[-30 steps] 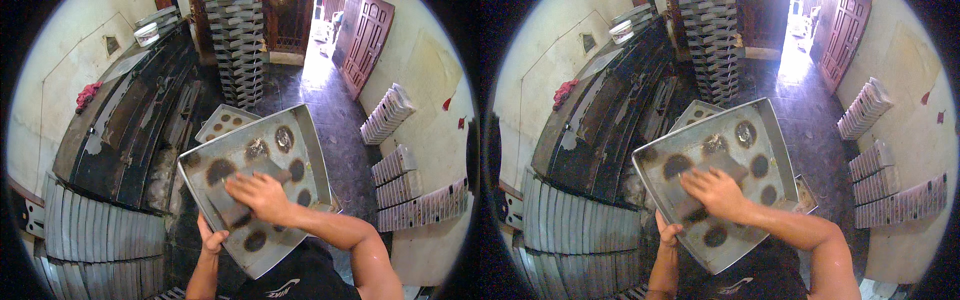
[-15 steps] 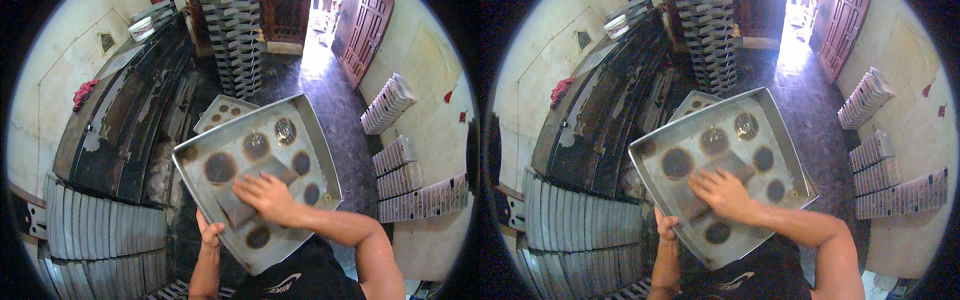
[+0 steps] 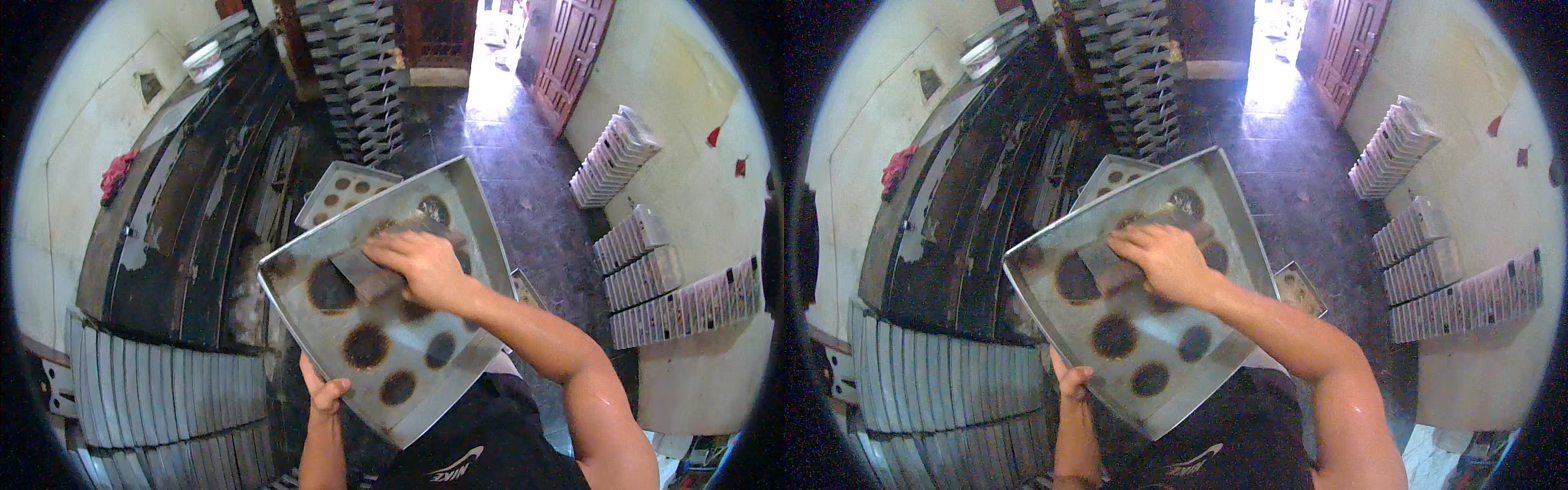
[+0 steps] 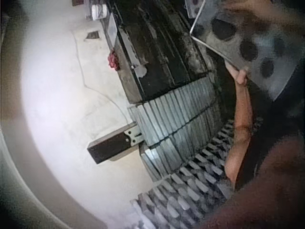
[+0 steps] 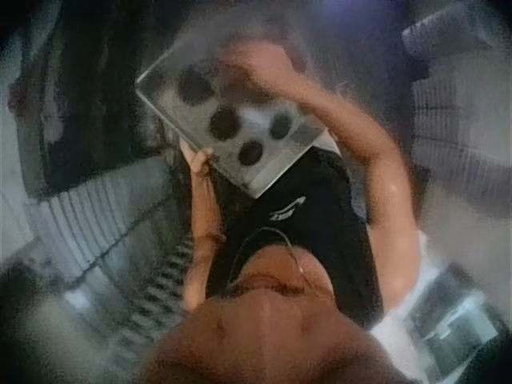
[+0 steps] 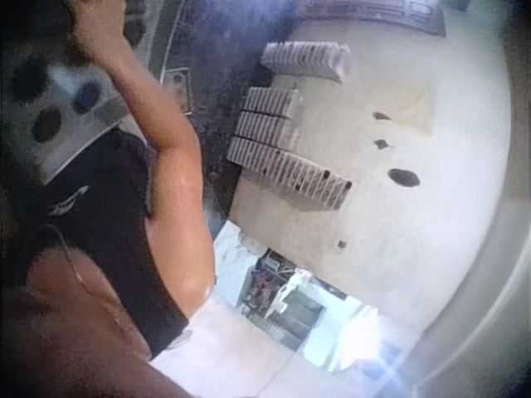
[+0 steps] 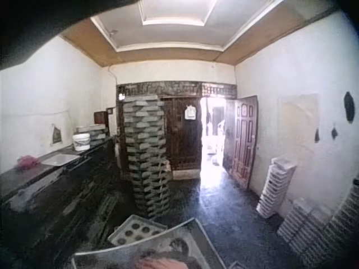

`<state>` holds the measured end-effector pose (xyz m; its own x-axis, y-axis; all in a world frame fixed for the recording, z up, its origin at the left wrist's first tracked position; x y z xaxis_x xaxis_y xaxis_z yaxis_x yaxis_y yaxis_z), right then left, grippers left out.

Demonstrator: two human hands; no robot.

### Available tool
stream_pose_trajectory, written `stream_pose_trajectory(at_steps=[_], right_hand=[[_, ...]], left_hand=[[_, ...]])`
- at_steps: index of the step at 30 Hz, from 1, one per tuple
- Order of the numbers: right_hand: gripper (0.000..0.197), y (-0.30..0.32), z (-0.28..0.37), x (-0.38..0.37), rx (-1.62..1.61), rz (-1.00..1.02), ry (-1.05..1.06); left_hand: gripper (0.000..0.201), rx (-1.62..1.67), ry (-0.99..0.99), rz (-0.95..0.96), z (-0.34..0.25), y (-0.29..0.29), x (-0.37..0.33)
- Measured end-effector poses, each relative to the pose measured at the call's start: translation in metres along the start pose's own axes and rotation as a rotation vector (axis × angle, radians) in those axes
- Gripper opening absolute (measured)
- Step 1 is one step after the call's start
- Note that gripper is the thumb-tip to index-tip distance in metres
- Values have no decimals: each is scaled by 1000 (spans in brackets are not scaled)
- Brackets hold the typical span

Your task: The person scrubs the surface of metal baking trays using a rectangular abrasive block. They repeatedly pick up trays from a stack, scrub the circular indentations and flat areas, and place the trays back down. The process is repetitive and involves handling multiple trays one by one.

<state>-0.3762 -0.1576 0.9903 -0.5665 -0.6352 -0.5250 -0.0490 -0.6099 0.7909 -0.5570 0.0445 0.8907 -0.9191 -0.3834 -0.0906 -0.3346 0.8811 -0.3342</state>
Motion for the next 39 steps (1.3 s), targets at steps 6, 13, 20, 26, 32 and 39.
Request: stream_pose_trajectory(at_steps=[6,13,20,26,32,39], right_hand=[[66,-18,29,40,31,-49,119],[64,-21,-6,2,-12,-37,14],[73,-25,-44,64,-68,2,-119],[81,-27,-52,45,25,-38,35],[70,-6,-74,-9,38,-18,-64],[64,-20,-75,25,79,-40,-494]], left_hand=[[99,87,-28,64,-13,-7,-13],[98,64,29,47,-2,-5,-14],[99,31,-62,101,-13,16,-13],[103,72,-33,22,-12,33,-22],[103,73,83,6,-1,21,-15],[103,51,7,78,-2,2,-15]])
Point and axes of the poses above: each hand's wrist, its own x-axis away from the middle knuckle, its own y-axis out of the back of the hand, z = x × y, the point moved 5 cm from there along -x, towards the middle knuckle, and after that the axes turned 3 degrees about -y, right-handed, at the moved point
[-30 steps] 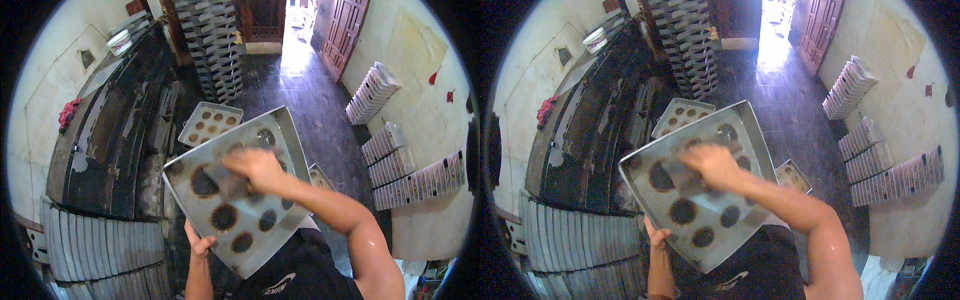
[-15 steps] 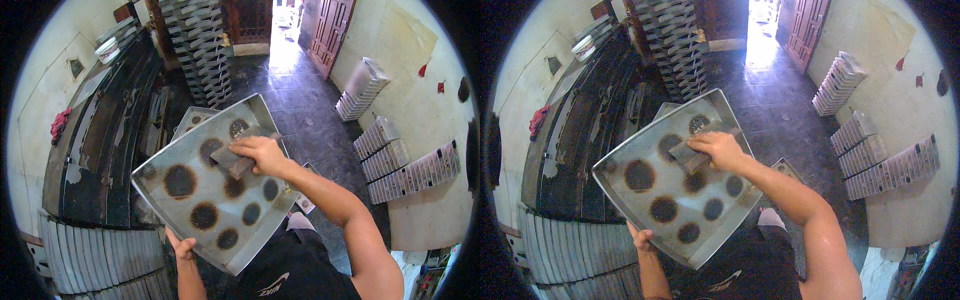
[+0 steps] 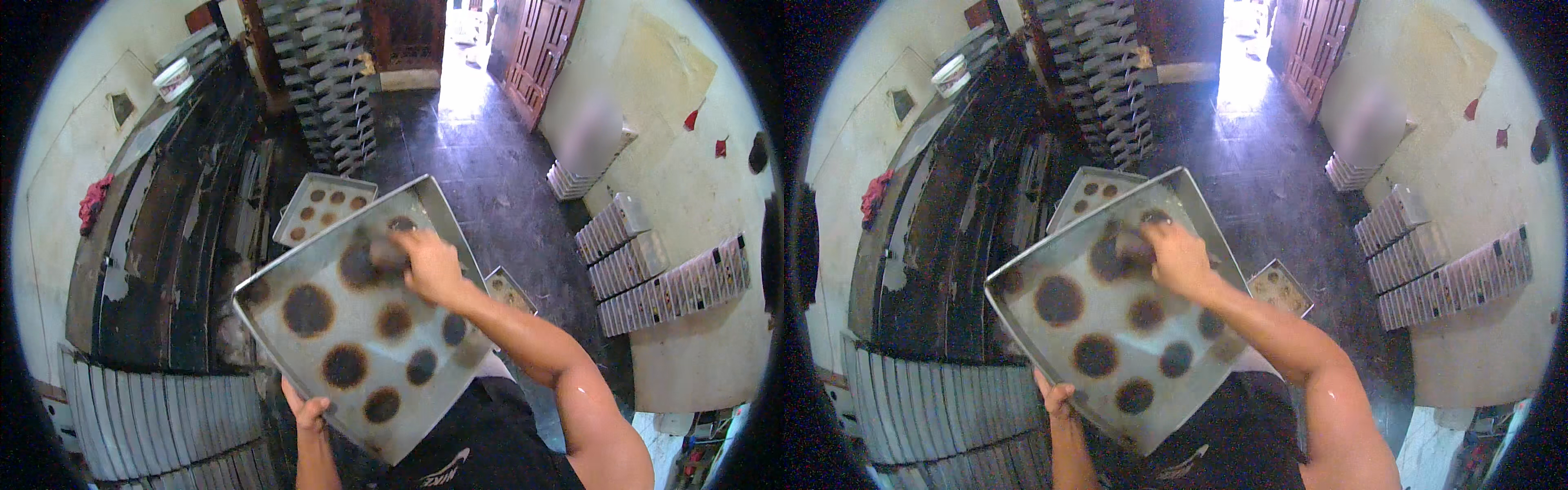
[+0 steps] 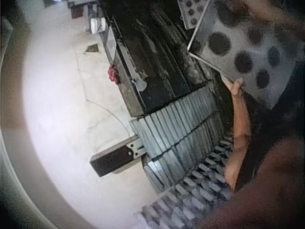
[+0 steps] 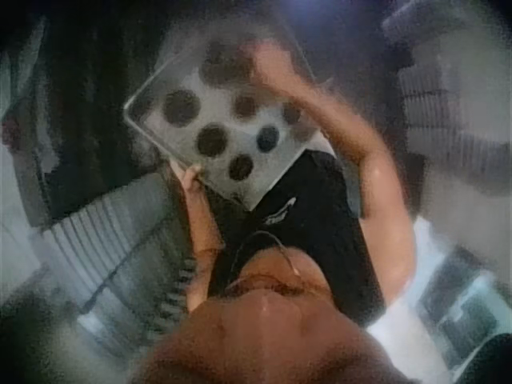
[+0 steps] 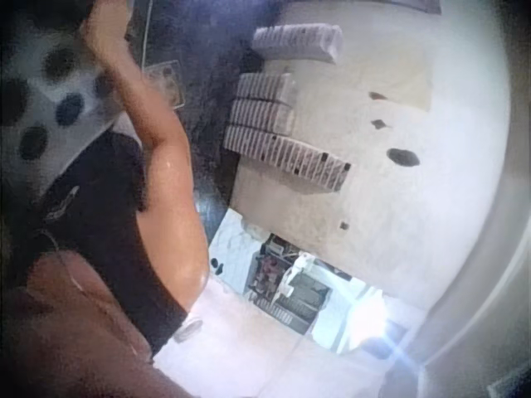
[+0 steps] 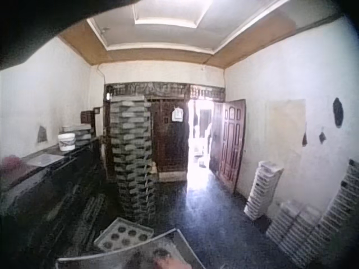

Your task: The person scrubs the surface of metal baking trays using a rectangular abrasive block. They repeatedly pick up trays from a stack, scrub the circular indentations and flat areas, and place the trays back down. The process is repetitive and involves handling multiple trays one by one.

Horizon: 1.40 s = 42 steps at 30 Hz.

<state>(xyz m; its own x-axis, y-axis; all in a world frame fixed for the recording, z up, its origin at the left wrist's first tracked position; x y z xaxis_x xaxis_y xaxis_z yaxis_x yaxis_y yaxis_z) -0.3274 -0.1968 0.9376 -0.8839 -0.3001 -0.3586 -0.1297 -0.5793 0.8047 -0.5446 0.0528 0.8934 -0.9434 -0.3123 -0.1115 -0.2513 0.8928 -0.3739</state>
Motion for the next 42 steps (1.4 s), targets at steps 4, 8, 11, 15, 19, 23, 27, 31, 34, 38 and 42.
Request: stream_pose_trajectory(at_steps=[4,8,11,15,19,23,27,31,34,38,42], right_hand=[[54,-7,39,38,-169,188,-34],[45,-13,-16,4,-98,2,-255],[35,-18,15,26,-133,88,-84],[33,-20,-6,0,-120,84,-170],[36,-31,4,22,-85,192,-79],[41,-42,-4,17,-138,172,-83],[45,-41,-24,-8,-68,184,-235],[38,-44,-18,-1,-120,165,-234],[35,-48,-3,-1,-147,222,-79],[33,-48,-29,-20,-97,132,-286],[29,-51,-15,-14,-133,226,-305]], left_hand=[[105,-81,-23,-63,0,6,-1],[102,-100,-76,-78,5,9,7],[100,-115,-62,-98,4,11,3],[99,-142,-86,-117,18,18,5],[107,-22,35,-110,16,15,10],[107,-94,-8,-87,15,23,6],[107,-159,-86,-34,20,22,3],[106,-97,7,-39,17,21,3],[105,-109,-34,-78,15,17,-5],[106,-124,-4,-100,14,19,1],[105,-156,55,-62,9,16,-10]])
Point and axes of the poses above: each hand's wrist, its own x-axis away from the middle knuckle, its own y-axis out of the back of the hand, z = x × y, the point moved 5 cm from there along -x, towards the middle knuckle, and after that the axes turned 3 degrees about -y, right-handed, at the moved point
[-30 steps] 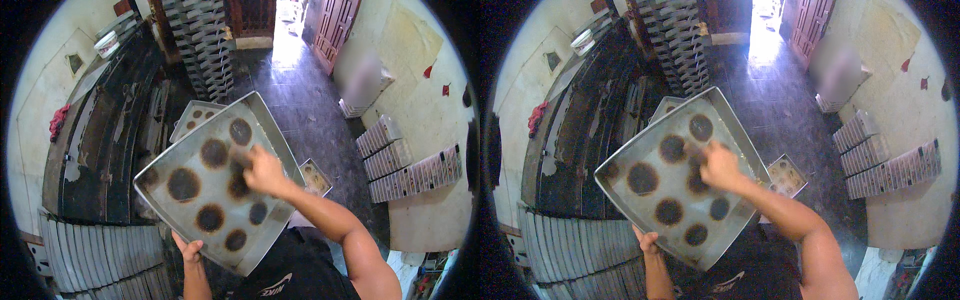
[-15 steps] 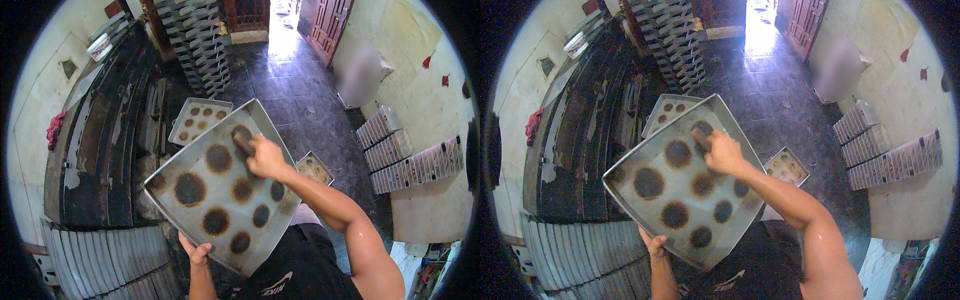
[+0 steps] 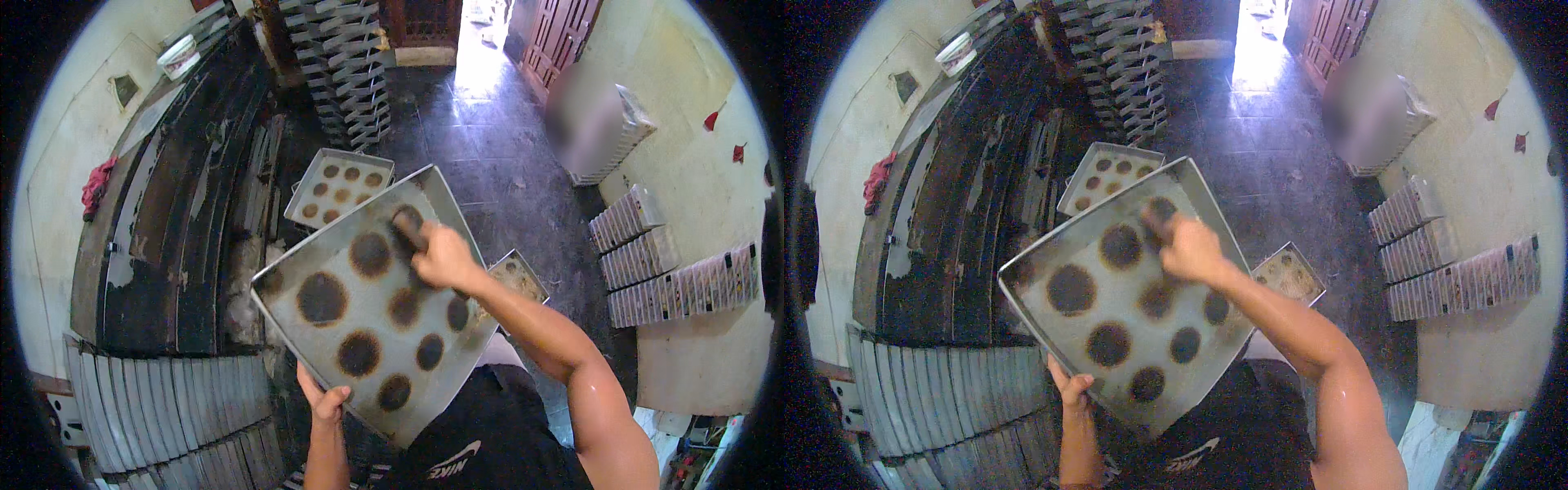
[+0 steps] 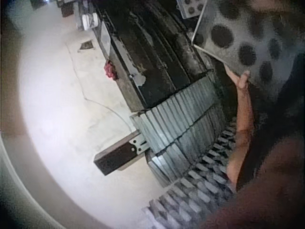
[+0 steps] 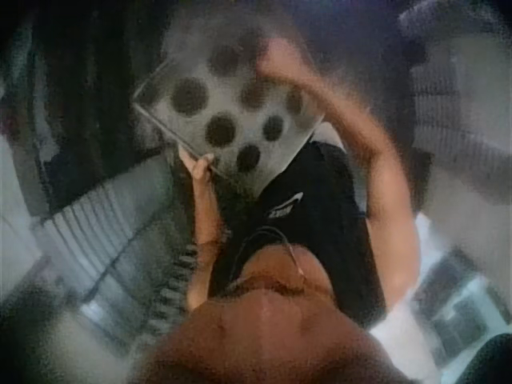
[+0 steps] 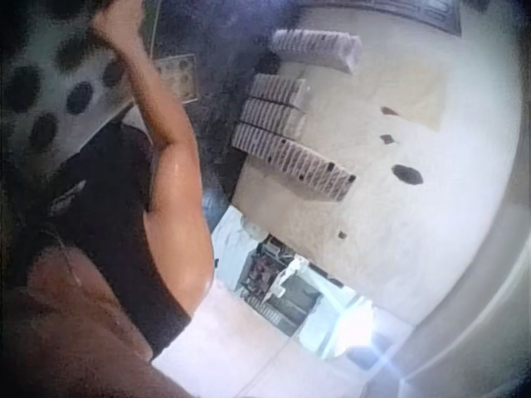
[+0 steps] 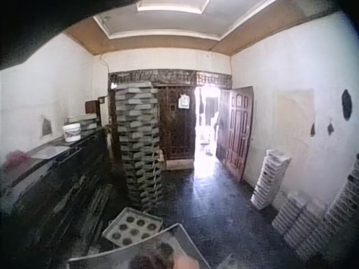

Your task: The person scrubs the surface of metal baking trays using a rectangular abrasive block. They repeatedly pick up trays from a stack, scrub the circular indentations and flat areas, and place the trays back down. The process is repetitive and involves handling multiple trays one by one.

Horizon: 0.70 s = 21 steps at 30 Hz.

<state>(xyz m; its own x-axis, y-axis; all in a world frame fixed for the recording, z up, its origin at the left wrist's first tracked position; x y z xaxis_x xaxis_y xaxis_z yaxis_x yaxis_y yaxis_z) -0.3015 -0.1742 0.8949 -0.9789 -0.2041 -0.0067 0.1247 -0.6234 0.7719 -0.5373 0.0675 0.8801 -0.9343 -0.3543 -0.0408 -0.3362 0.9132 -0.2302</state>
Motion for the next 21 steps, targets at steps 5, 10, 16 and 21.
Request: stream_pose_trajectory(at_steps=[5,10,16,21], right_hand=[[34,-5,-9,0,-36,37,44],[32,-10,-9,9,-76,158,100],[30,-18,-36,8,-168,38,144],[30,-11,-56,-5,-58,-119,-94]], left_hand=[[104,3,-30,12,1,-3,-4],[100,18,-39,-24,-3,-12,2],[98,13,-73,24,-5,-20,-3],[98,-47,-136,92,-13,-28,-4]])
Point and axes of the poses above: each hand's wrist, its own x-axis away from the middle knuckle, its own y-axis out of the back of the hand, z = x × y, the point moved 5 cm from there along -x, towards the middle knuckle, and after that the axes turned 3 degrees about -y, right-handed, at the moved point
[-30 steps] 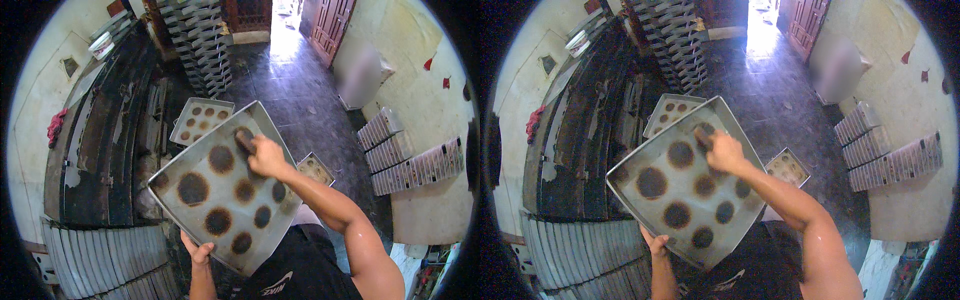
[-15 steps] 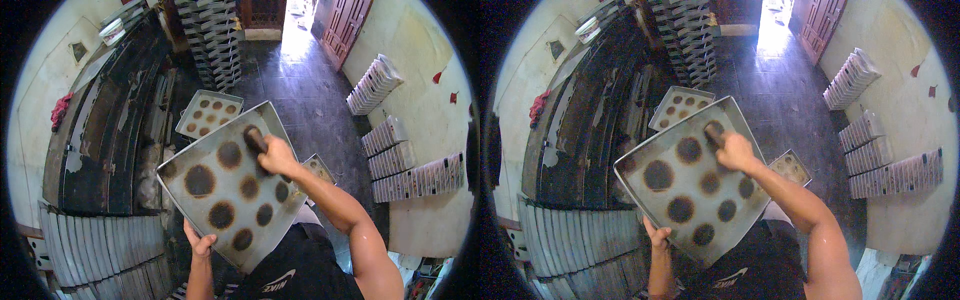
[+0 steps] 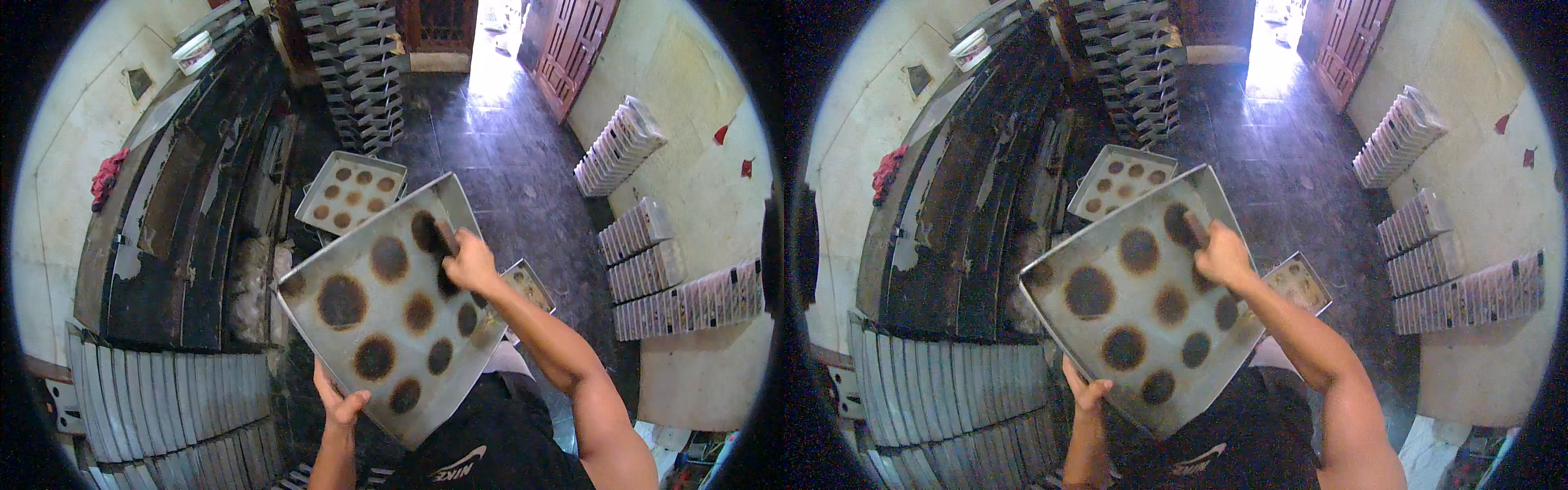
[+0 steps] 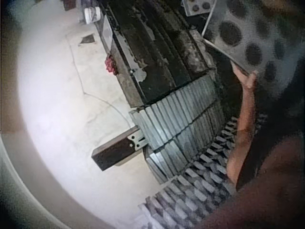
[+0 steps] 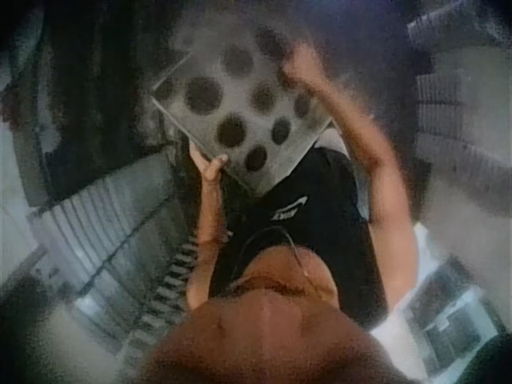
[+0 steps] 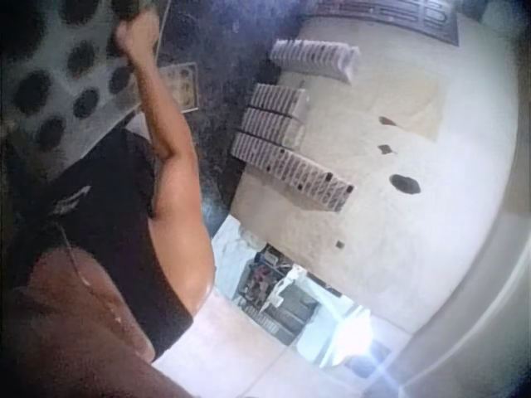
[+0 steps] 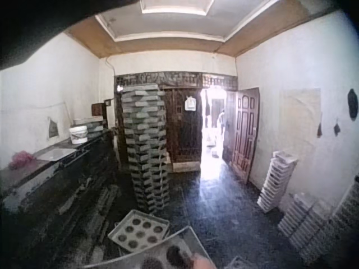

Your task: The person scrubs the surface of metal baking trays using a rectangular abrasive block. They repeatedly pick up trays from a stack, scrub the circular indentations and flat areas, and place the trays back down. The process is repetitive and involves handling multiple trays one by one.

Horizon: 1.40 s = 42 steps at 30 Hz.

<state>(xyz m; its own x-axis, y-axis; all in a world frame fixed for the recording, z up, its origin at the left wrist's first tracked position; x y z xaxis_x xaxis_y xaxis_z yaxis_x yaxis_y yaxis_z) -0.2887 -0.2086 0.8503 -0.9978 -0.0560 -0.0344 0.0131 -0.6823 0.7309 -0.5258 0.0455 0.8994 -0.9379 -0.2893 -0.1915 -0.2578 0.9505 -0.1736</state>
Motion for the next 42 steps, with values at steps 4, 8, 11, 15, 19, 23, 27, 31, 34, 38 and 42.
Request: stream_pose_trajectory(at_steps=[4,8,11,15,19,23,27,31,34,38,42], right_hand=[[30,3,12,12,-8,45,123],[31,6,49,45,-99,107,307],[29,18,59,34,-14,-19,200],[62,1,84,87,-49,207,491],[64,5,66,53,103,128,310],[62,0,52,49,181,140,159],[58,11,76,88,21,243,505],[45,41,-3,12,124,15,86],[45,43,16,59,42,151,298],[39,74,-88,-11,44,-18,21],[33,91,-167,-17,-68,11,-62]], left_hand=[[102,71,112,-36,7,5,10],[101,86,71,-6,6,-6,1],[101,49,72,-36,7,-7,8],[99,119,144,-22,14,-3,11],[97,63,56,-6,11,-11,9],[97,69,48,33,13,-20,9],[98,150,70,45,13,-29,7],[102,60,48,77,24,-54,1],[103,79,67,111,27,-88,-20],[101,81,127,163,50,-144,-42],[101,-22,139,198,85,-214,-70]])
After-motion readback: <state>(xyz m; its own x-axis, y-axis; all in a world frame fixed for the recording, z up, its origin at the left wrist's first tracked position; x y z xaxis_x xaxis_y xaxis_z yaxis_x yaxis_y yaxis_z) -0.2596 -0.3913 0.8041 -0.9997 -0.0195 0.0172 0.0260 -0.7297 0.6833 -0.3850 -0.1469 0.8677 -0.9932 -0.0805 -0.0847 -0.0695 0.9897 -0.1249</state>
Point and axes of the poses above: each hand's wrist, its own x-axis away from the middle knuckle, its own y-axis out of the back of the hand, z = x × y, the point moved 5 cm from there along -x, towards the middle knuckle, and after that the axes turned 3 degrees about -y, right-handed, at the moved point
